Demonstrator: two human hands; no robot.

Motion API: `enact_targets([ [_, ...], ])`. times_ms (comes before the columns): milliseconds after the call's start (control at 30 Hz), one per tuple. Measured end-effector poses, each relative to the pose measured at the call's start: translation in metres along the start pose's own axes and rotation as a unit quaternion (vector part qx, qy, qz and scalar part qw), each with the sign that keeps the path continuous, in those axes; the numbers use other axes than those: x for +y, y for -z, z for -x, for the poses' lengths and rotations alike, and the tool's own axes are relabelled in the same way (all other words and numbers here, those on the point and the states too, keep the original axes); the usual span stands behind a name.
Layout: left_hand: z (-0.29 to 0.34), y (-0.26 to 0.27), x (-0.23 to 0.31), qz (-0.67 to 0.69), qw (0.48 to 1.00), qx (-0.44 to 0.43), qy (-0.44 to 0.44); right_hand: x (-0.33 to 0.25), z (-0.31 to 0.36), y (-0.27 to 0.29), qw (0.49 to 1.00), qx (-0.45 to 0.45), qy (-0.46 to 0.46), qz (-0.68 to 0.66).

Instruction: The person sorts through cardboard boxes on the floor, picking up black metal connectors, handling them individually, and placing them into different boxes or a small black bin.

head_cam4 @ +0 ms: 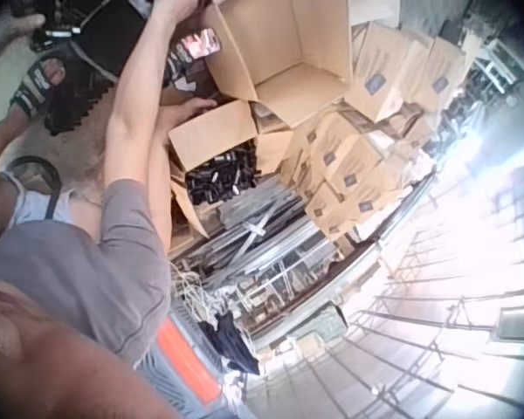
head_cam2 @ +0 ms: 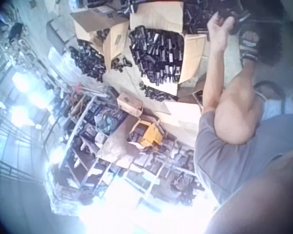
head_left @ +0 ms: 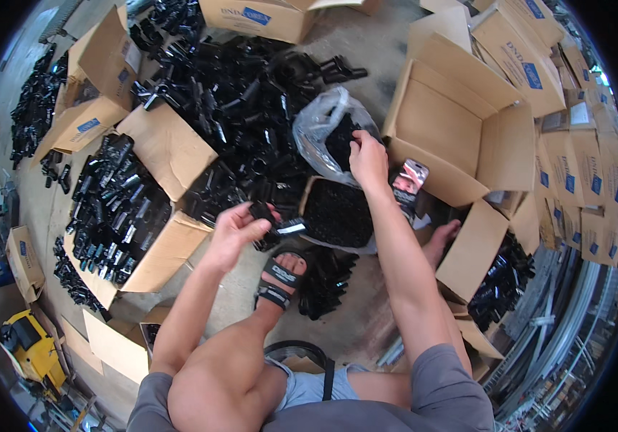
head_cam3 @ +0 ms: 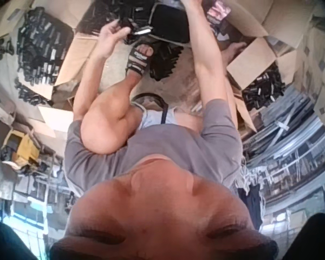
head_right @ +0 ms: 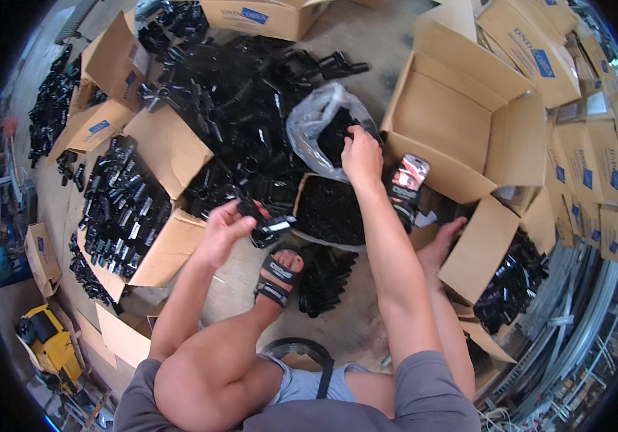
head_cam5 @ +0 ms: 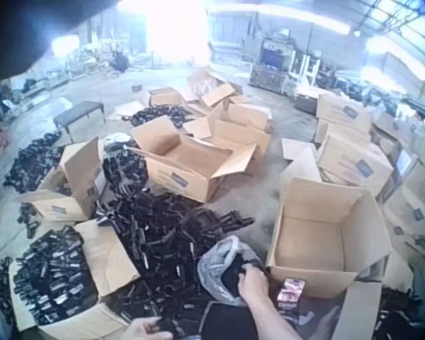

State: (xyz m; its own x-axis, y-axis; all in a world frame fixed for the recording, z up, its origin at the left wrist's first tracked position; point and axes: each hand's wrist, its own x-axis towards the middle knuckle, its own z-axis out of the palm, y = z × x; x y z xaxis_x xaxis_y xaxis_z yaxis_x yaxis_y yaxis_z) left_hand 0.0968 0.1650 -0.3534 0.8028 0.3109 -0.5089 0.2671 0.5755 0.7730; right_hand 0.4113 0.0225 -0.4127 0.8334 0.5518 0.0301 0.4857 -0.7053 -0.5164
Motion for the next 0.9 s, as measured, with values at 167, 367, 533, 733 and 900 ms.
enact_targets([
  [167,0.004,-0.010,0.010,-0.002,1.000,-0.014,0.010,0.007,-0.028,-0.041,0.988,-0.098,-0.064,0.103],
  [367,0.007,0.002,0.000,0.016,0.998,0.036,0.040,0.002,-0.017,-0.045,0.991,-0.081,-0.079,0.067],
  [533,0.006,-0.012,0.005,0.135,0.987,0.070,0.045,-0.027,0.017,0.008,0.993,0.039,-0.043,-0.098],
  [733,-0.006,-0.025,0.010,0.315,0.945,0.074,0.056,-0.104,0.136,0.059,0.868,-0.068,-0.140,-0.473],
  [900,-0.003,-0.036,0.009,0.341,0.937,0.055,0.056,-0.135,0.171,0.054,0.838,-0.024,-0.146,-0.526],
])
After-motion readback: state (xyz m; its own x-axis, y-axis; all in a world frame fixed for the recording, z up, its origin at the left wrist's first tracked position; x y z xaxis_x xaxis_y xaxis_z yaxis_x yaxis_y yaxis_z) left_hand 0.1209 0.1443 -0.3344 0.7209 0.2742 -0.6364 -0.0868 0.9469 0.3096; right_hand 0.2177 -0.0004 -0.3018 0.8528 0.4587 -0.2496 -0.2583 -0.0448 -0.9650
